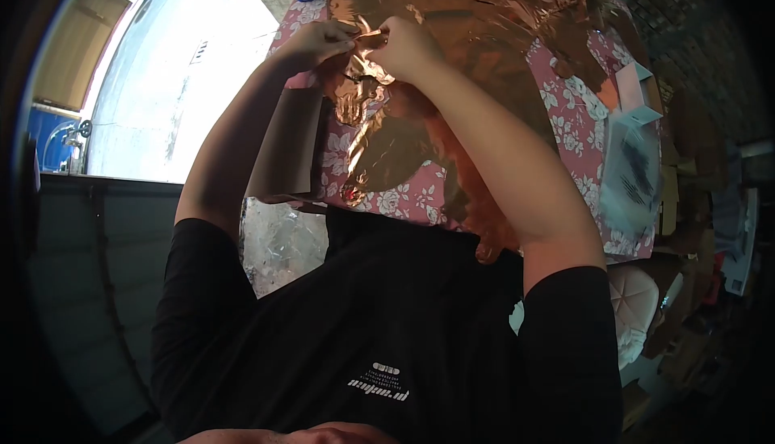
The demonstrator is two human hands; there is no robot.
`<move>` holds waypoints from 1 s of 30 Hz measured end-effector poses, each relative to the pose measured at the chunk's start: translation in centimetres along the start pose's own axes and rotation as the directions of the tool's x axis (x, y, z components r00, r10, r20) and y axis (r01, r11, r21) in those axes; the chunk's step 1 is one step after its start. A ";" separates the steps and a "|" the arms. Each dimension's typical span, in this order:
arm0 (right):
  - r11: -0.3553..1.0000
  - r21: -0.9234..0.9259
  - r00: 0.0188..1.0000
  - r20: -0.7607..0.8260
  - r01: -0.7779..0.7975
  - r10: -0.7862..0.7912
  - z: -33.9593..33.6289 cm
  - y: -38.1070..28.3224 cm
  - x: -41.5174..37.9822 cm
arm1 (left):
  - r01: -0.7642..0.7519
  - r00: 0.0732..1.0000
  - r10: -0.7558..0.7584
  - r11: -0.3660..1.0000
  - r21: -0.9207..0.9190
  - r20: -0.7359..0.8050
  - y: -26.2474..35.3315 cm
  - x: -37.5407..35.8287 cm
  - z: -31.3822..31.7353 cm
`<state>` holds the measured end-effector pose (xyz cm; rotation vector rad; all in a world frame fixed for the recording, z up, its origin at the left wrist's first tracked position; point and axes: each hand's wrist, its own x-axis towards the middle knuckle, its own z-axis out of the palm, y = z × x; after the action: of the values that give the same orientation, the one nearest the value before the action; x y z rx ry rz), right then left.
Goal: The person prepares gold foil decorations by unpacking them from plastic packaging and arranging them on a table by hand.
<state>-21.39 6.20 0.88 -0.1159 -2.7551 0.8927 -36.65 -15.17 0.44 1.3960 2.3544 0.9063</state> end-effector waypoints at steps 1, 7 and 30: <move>0.989 0.134 0.998 0.031 -0.066 0.062 0.6 0.5 1.1 | 0.038 0.999 -0.038 0.999 -0.026 -0.004 -0.1 0.0 0.1; 0.657 0.656 0.896 0.067 -0.371 0.439 0.8 -0.3 2.3 | 0.021 0.991 -0.044 0.983 -0.181 -0.123 1.2 -1.5 -1.0; 0.971 -0.002 0.922 -0.314 0.239 -0.228 0.3 -1.0 -0.3 | 0.278 0.948 -0.283 0.959 -0.057 -0.145 0.2 -1.5 -1.5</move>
<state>-21.20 5.15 1.15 0.0723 -2.3952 0.7837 -36.51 -16.97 1.52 0.9730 2.5491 0.9946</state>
